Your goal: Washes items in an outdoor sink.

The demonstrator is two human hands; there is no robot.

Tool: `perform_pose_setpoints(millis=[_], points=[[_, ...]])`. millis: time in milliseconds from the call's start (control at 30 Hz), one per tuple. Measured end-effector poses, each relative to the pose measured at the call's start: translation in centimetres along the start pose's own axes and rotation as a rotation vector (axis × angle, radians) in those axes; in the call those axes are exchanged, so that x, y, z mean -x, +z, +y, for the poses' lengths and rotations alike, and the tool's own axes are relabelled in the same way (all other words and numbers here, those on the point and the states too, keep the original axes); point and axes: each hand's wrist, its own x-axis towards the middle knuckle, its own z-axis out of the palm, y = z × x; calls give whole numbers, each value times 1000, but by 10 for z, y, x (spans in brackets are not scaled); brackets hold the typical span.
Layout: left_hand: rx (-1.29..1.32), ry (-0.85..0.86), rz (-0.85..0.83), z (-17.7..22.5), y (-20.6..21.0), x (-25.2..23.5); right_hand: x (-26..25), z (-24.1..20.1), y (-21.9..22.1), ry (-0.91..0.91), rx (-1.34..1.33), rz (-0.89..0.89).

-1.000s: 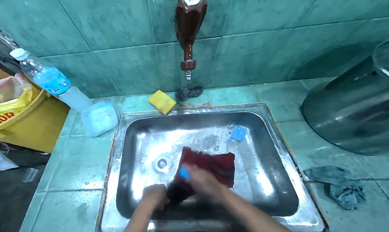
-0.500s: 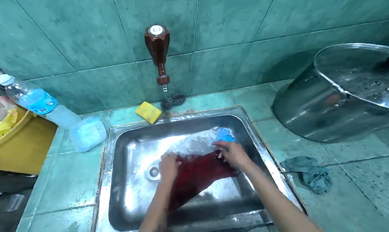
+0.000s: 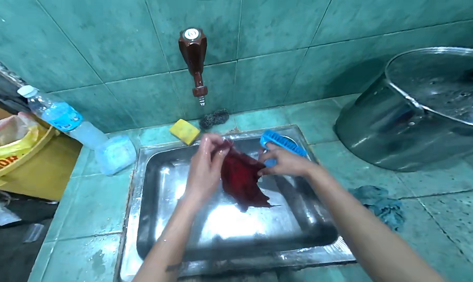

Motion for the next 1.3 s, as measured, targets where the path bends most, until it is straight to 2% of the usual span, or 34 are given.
perform_pose_setpoints(millis=[67,167,267,333,400,467,533,633,700,733,800,900,967,1033,1067,1133,1167,1200,1233,1300], points=[[28,111,39,8,-17,-6,7,2,-24,-51,56,62],[28,161,49,12,-44,-3,27,-10,-46,-125,102,174],[-32,103,8,-4,-70,28,56,-27,-48,-172,155,263],[-102,24,-78,-35,-80,63,76,-33,-36,-112,176,196],[-175,-134,-279,-78,-76,104,85,-27,-14,44,171,-14],[-180,-338,-568,-115,-57,144,72,-18,22,239,145,-212],[-160,-422,-755,-137,-37,168,45,-32,74,342,112,-245],[-185,-404,-928,-149,-25,181,12,-91,166,271,-33,-389],[-249,-414,-1017,-146,-23,179,6,-112,203,237,-12,-473],[-283,-428,-1058,-145,-25,177,5,-109,201,261,48,-479],[-316,-456,-1096,-144,-28,177,12,-74,172,398,109,-435],[-300,-486,-1073,-145,-22,178,38,14,109,571,100,-126],[-276,-505,-1058,-143,-17,179,50,47,84,666,113,71],[-274,-484,-1061,-145,-12,176,45,23,96,639,116,110],[-283,-470,-1073,-145,-8,176,39,-9,119,572,84,35],[-341,-472,-1116,-143,0,174,30,-79,174,369,37,-267],[-387,-478,-1150,-141,3,174,23,-100,192,297,35,-404],[-424,-483,-1193,-141,3,175,14,-105,197,274,51,-463],[-441,-482,-1230,-143,1,176,8,-93,189,300,70,-446],[-438,-498,-1256,-143,-4,177,-2,-39,150,425,99,-298]])
